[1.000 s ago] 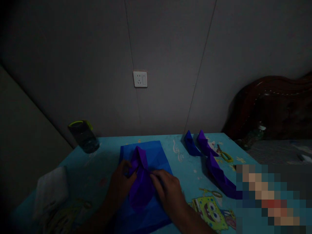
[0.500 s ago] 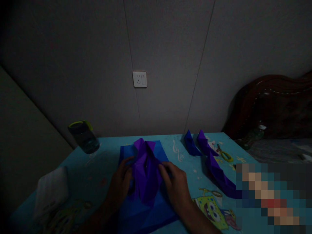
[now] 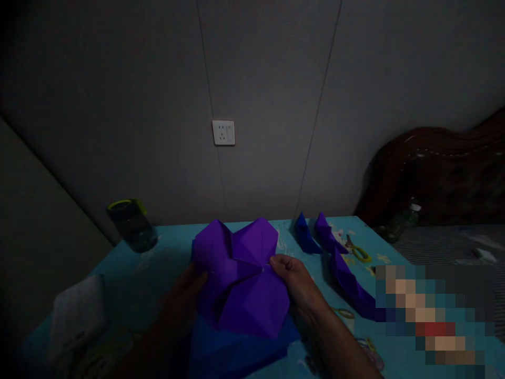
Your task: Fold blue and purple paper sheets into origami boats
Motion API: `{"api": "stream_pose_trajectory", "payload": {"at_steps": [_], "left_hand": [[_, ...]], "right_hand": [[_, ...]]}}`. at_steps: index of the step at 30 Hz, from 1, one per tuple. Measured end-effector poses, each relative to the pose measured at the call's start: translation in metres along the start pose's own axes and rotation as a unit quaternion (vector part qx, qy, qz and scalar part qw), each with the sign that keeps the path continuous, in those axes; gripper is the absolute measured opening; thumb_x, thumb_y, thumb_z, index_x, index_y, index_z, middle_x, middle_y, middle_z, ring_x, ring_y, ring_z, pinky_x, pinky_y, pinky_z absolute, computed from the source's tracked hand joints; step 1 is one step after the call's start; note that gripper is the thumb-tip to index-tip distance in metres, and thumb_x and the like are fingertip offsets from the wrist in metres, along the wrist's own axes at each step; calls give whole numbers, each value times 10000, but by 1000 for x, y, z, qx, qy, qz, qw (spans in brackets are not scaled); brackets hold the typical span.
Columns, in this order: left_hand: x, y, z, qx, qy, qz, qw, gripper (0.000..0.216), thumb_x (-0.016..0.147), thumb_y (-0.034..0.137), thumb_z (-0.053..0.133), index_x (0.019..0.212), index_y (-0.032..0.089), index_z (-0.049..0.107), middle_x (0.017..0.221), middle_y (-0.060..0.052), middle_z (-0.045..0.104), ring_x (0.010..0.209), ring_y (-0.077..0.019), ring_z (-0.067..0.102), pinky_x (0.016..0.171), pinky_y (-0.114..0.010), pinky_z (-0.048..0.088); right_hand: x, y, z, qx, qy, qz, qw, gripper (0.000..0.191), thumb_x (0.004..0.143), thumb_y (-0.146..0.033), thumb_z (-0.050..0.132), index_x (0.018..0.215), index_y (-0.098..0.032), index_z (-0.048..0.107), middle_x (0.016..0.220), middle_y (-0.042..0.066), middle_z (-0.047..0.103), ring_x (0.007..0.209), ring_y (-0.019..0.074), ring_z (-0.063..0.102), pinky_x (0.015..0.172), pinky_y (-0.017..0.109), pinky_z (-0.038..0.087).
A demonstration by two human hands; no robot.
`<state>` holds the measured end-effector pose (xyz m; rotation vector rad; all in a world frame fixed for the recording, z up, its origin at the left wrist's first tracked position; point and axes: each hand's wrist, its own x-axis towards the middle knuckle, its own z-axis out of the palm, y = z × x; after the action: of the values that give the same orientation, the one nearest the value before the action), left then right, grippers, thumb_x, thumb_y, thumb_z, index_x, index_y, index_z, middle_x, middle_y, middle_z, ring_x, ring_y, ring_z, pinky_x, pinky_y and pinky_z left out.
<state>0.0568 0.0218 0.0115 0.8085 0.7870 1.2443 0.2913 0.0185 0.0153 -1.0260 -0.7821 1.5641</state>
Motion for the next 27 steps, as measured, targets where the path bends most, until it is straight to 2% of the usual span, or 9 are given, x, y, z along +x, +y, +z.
{"api": "stream_pose_trajectory", "payload": {"at_steps": [3,8,11,15,19,23,25,27], "left_hand": [[2,1,-2,14,2,8,1000,453,701,354,772,1123,214,682,1124,-81,732,1036,-258,685,894,-350,550],[4,9,-1,121,51,49,990,504,692,398,775,1144,199,674,1144,-84,725,1123,-290,639,973,-389,506],[3,13,2,149,60,55,986,503,700,428,758,1143,206,673,1159,-86,718,1159,-294,618,993,-389,490],[3,11,1,136,43,45,989,512,747,434,717,1200,209,630,1211,-92,693,1137,-271,632,968,-381,503],[5,9,-1,171,39,58,983,401,762,399,709,1117,215,676,1169,-83,711,1085,-264,657,943,-370,517],[6,6,-2,176,17,48,983,381,766,397,702,1100,215,684,1117,-76,730,1022,-252,682,907,-361,538],[6,4,-3,166,3,37,985,423,754,409,712,1127,212,675,1114,-76,732,1029,-252,681,915,-366,536],[6,1,-4,162,0,27,986,442,749,413,721,1143,220,672,1133,-74,726,1071,-254,667,941,-366,525]], "right_hand": [[1,1,-2,11,-16,-8,1000,293,713,-406,814,710,-157,660,598,-9,655,468,93,561,497,208,440],[1,1,0,1,-13,-18,1000,318,694,-421,820,669,-161,641,555,-14,636,460,103,559,490,215,442],[1,5,5,5,-19,-15,1000,324,699,-426,815,680,-158,634,559,-14,641,464,107,570,512,223,467],[-2,10,16,32,-23,-7,999,288,750,-412,780,826,-163,659,688,16,707,537,130,637,577,248,516],[-7,10,23,34,-15,-19,999,341,778,-362,765,1057,-204,650,859,33,745,675,170,697,666,289,544],[-10,11,23,-8,-2,-10,1000,326,740,-379,796,954,-160,684,758,35,742,611,168,682,616,280,530],[-10,13,22,-20,-20,7,1000,342,743,-422,786,896,-127,704,737,62,747,585,176,682,612,294,533],[-11,13,23,-12,-48,11,999,366,753,-438,774,924,-119,719,794,88,762,618,190,700,648,313,545]]}}
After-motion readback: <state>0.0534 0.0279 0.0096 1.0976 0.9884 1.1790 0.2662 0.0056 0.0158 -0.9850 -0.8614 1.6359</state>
